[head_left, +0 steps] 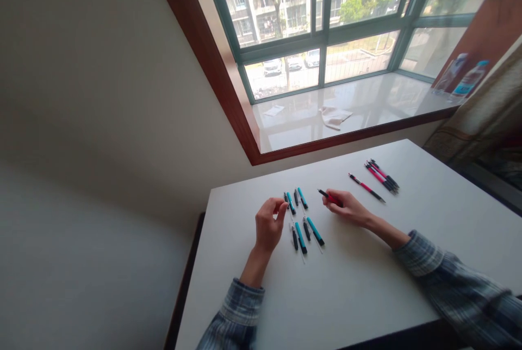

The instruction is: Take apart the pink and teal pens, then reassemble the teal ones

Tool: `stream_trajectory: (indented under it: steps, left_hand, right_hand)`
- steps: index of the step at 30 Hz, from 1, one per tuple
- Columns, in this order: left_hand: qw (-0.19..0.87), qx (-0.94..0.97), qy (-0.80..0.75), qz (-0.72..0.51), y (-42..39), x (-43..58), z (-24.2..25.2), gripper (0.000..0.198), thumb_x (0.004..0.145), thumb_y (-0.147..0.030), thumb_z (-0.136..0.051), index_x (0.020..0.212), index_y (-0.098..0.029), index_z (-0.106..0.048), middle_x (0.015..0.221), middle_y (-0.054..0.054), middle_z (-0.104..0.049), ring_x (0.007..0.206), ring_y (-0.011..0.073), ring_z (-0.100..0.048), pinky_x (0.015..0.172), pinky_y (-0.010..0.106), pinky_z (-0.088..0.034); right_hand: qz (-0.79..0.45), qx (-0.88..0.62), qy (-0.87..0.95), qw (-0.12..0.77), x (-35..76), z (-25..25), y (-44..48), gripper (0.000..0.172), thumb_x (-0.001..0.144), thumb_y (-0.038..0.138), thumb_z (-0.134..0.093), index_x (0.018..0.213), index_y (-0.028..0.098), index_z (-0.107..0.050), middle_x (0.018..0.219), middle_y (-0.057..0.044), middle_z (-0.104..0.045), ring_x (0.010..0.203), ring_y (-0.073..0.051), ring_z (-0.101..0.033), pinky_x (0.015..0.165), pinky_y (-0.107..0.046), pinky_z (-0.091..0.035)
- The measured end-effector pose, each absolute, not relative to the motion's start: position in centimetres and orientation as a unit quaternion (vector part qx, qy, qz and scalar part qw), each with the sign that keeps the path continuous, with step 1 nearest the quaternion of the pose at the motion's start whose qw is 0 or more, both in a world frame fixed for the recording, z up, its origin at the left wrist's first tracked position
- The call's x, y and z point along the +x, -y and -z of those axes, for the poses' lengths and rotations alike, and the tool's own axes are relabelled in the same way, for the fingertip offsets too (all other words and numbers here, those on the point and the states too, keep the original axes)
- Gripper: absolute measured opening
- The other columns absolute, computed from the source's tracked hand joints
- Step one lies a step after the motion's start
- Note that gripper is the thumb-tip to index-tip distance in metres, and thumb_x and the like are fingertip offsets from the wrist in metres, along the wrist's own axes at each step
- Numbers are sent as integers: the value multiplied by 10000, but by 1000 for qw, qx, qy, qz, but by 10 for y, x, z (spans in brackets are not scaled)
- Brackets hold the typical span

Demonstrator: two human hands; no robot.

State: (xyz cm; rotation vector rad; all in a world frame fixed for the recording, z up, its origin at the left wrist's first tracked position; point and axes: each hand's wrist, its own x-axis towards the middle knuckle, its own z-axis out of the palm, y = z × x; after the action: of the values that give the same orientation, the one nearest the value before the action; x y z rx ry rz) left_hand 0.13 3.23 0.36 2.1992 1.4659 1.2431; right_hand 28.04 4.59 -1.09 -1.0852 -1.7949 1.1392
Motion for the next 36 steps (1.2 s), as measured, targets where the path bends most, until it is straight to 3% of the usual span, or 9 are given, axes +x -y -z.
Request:
stream_trajectory:
  steps: [5,9,12,15,22,29,32,36]
  left_hand:
    - [89,797,-418,-426,-14,25,-12,113,992,-294,-629,1016,-211,-703,934,47,-735,857,185,-669,809,324,-542]
    - [99,821,-354,-437,2,46,-11,243,1002,-242,-613,1223,-252,-714,1093,72,-762,992,204,-699,893,364,-573]
    - [110,833,-324,-436,13,59,-7,280,1015,-242,-592,1270,-266,-705,1140,75,-768,1050,215,-703,924,389,-587]
    - [111,836,-307,-442,24,68,-4,281,1018,-228,-584,1266,-271,-709,1119,65,-776,1029,203,-715,904,371,-600]
    - [89,857,-295,-414,46,83,-2,311,1023,-180,-557,1281,-271,-705,1152,56,-781,1009,187,-735,922,336,-594]
    - [76,854,-311,-410,32,91,-6,384,1038,-188,-504,1401,-237,-621,1289,82,-732,1127,206,-712,981,344,-570]
    - [72,827,-361,-426,8,68,-10,388,1013,-195,-527,1389,-219,-617,1216,76,-751,992,188,-717,918,334,-574]
    - [46,723,-481,-494,-26,22,-11,335,970,-139,-499,1250,-181,-679,1064,70,-745,829,150,-678,753,266,-546]
  right_hand:
    - [-450,-428,633,463,262,-11,-11,329,922,519,-656,949,194,-699,868,-54,-681,766,-198,-592,656,-306,-466]
    - [-438,-474,581,495,242,-11,28,377,890,579,-694,964,210,-723,889,-42,-700,693,-170,-565,602,-298,-449]
    - [-421,-517,527,526,232,3,51,419,876,625,-695,1001,226,-728,893,-41,-706,624,-154,-526,543,-299,-414]
    - [-434,-526,475,556,227,14,67,463,838,660,-717,1002,227,-710,986,-68,-722,688,-186,-588,537,-309,-438]
    - [-428,-519,419,610,232,16,81,447,807,623,-772,939,205,-684,911,-67,-721,827,-219,-663,680,-333,-537]
    - [-382,-523,479,592,254,-1,61,432,832,593,-758,967,184,-724,942,-83,-744,813,-213,-677,653,-318,-525]
    - [-327,-543,547,546,268,-22,39,358,850,523,-759,977,189,-741,950,-67,-759,700,-168,-634,593,-295,-474]
    - [-231,-560,628,489,283,-30,-2,242,902,393,-700,1028,195,-758,945,-50,-771,792,-191,-670,681,-297,-475]
